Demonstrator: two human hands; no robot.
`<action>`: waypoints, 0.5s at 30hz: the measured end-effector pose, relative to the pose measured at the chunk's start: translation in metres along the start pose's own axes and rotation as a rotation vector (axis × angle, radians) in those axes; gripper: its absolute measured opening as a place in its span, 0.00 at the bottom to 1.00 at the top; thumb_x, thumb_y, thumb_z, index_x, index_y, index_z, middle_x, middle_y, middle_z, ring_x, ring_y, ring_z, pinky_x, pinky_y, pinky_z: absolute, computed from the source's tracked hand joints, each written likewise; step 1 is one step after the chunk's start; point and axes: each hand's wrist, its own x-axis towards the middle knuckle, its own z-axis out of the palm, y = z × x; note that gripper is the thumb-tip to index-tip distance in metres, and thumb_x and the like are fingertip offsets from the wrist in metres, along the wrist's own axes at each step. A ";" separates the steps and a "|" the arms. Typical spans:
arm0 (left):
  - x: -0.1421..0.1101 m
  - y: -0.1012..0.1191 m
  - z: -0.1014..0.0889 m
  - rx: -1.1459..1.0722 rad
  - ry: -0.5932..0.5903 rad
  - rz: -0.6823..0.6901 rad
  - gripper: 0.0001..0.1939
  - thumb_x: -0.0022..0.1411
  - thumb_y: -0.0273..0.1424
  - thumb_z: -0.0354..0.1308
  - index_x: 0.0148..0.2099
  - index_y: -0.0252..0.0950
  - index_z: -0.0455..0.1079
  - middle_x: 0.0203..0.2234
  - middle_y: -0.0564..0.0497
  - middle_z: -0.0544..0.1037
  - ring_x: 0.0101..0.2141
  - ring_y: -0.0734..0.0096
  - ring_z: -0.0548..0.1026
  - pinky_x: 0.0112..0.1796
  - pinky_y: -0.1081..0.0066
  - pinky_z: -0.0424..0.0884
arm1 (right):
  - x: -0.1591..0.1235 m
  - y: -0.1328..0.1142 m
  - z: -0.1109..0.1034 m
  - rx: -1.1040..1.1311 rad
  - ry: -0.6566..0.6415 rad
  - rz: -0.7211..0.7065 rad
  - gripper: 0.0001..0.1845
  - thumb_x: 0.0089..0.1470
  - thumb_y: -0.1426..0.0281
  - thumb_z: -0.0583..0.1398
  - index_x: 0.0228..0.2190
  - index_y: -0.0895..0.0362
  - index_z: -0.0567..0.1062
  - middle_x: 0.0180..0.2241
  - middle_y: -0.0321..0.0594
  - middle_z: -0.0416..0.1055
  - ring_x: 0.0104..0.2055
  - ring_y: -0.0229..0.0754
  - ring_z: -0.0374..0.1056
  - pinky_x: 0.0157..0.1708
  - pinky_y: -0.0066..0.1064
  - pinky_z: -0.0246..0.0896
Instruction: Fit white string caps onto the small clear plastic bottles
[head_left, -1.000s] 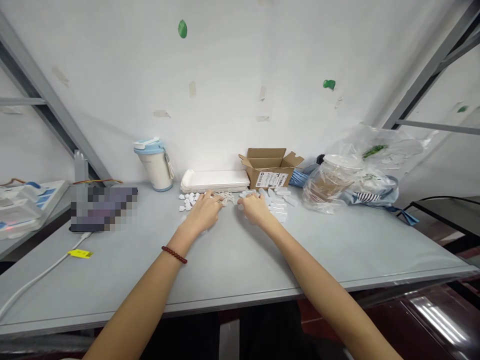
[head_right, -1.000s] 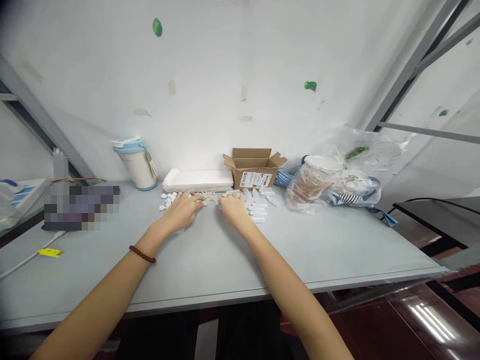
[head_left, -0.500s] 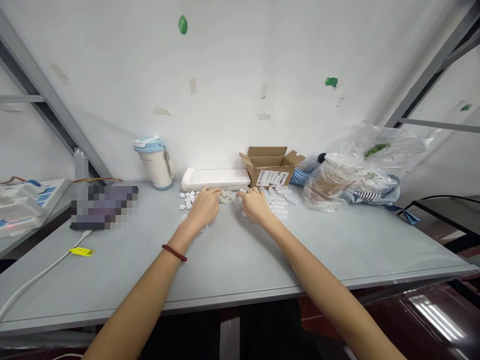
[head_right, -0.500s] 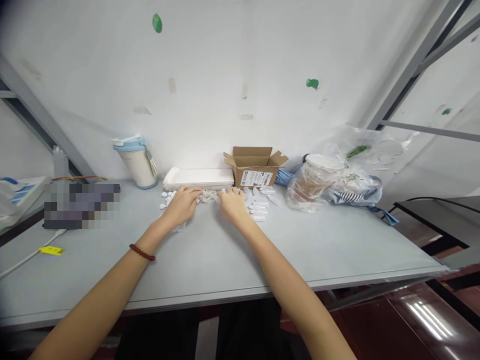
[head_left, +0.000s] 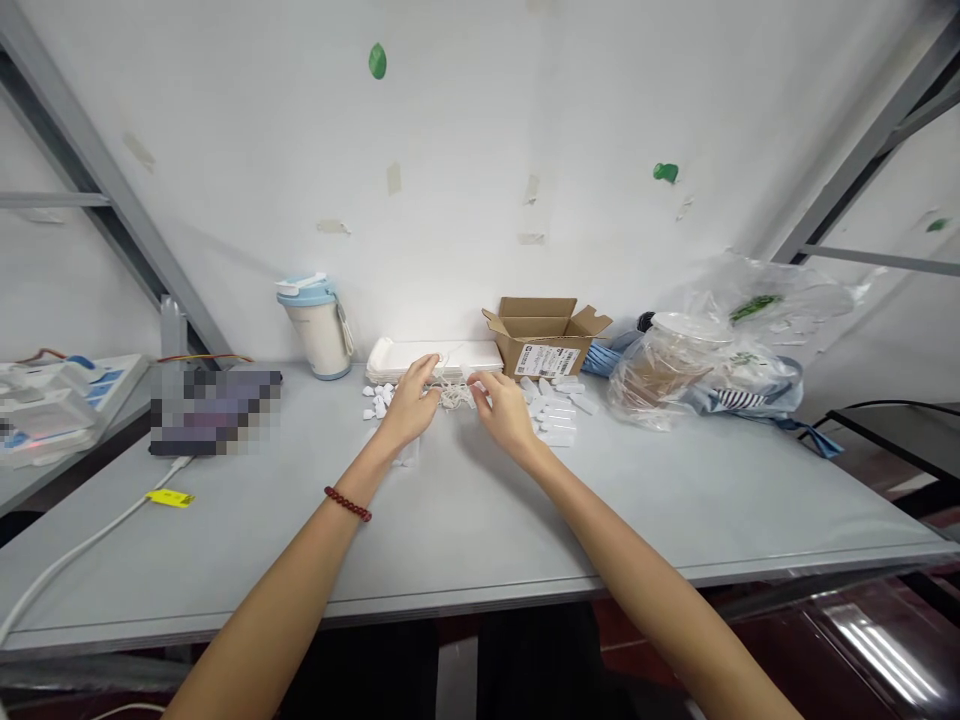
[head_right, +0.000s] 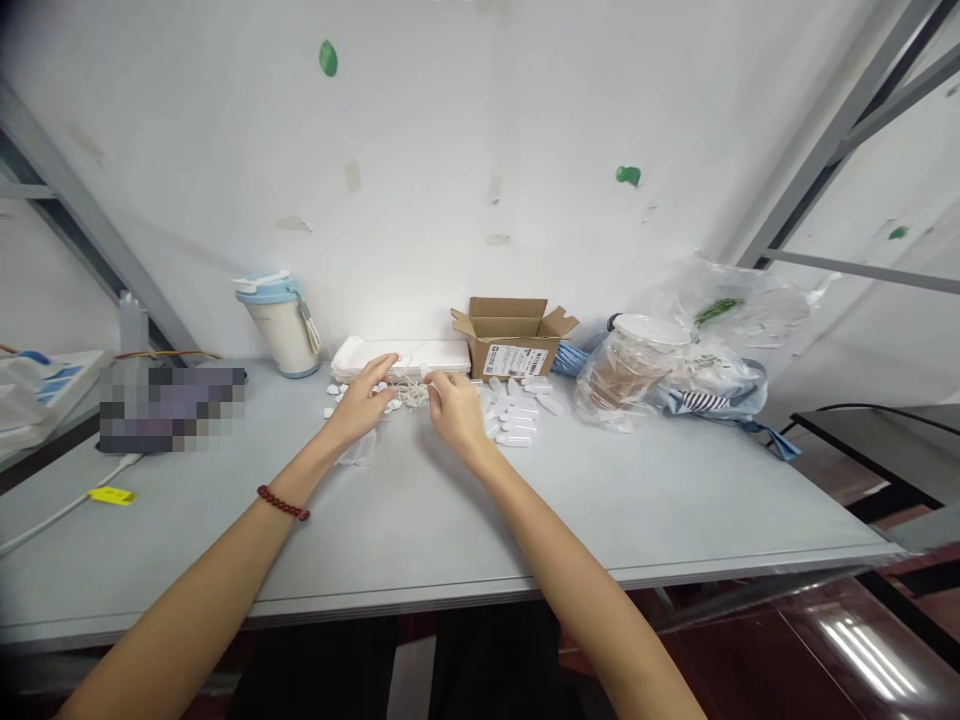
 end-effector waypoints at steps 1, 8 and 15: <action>0.000 0.000 0.000 0.010 -0.006 -0.002 0.29 0.56 0.24 0.47 0.62 0.32 0.59 0.61 0.42 0.61 0.49 0.62 0.71 0.53 0.58 0.66 | 0.000 0.000 0.000 0.009 0.012 0.003 0.14 0.59 0.73 0.50 0.41 0.57 0.73 0.38 0.43 0.71 0.38 0.40 0.66 0.41 0.28 0.56; -0.004 -0.004 0.003 0.235 -0.090 -0.046 0.23 0.54 0.22 0.46 0.51 0.32 0.71 0.50 0.43 0.74 0.51 0.58 0.70 0.54 0.57 0.63 | 0.000 0.000 0.002 0.118 0.048 -0.006 0.11 0.57 0.73 0.50 0.37 0.57 0.72 0.36 0.41 0.71 0.36 0.40 0.65 0.40 0.29 0.56; -0.007 0.009 0.000 0.198 -0.045 0.039 0.23 0.55 0.24 0.48 0.53 0.34 0.69 0.53 0.45 0.72 0.52 0.58 0.68 0.52 0.58 0.65 | -0.001 -0.003 0.009 0.436 -0.045 0.038 0.09 0.54 0.68 0.54 0.37 0.56 0.68 0.28 0.34 0.70 0.31 0.37 0.65 0.33 0.27 0.57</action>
